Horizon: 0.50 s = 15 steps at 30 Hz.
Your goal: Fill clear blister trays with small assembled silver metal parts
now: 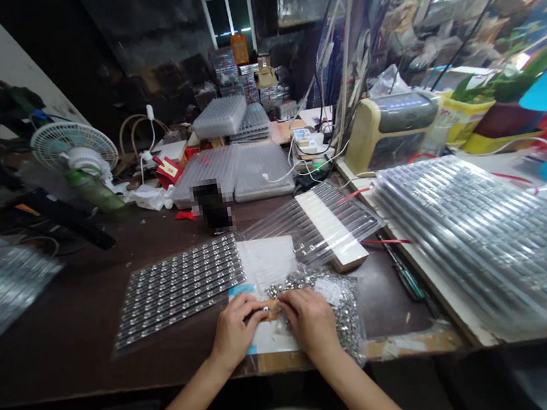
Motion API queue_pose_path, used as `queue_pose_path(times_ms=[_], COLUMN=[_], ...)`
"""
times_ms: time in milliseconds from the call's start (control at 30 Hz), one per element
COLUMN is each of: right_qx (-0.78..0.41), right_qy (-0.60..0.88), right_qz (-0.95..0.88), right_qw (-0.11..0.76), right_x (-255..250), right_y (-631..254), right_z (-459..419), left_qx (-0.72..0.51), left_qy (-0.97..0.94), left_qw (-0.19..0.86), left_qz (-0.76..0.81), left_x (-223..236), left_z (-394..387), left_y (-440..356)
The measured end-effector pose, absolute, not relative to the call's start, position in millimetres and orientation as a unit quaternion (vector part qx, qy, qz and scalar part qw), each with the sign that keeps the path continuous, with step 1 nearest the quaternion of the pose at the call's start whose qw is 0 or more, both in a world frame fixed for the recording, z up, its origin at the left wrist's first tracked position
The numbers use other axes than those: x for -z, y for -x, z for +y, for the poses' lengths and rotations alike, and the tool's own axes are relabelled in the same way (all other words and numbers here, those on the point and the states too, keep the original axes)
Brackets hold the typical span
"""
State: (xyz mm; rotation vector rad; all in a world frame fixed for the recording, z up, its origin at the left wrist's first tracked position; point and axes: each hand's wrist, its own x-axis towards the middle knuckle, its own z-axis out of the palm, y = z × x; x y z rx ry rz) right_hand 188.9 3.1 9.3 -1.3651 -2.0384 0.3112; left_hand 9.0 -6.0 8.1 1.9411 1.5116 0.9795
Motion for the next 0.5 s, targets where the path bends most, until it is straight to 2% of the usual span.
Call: queue_pose_path(times_ms=[167, 500], right_qx=[-0.104, -0.024], right_qy=[0.519, 0.552], right_qz=[-0.798, -0.796], right_qw=[0.288, 0.247], right_x=[-14.1, -15.2], right_y=[-167.6, -172.7], right_z=[0.1, -0.4], left_qx=[-0.454, -0.446], left_qy=[-0.640, -0.637], left_qw=[0.254, 0.273], left_qz=[0.565, 0.567], left_x=[-5.8, -1.0], left_z=[-2.5, -1.2], left_y=[-2.9, -1.4])
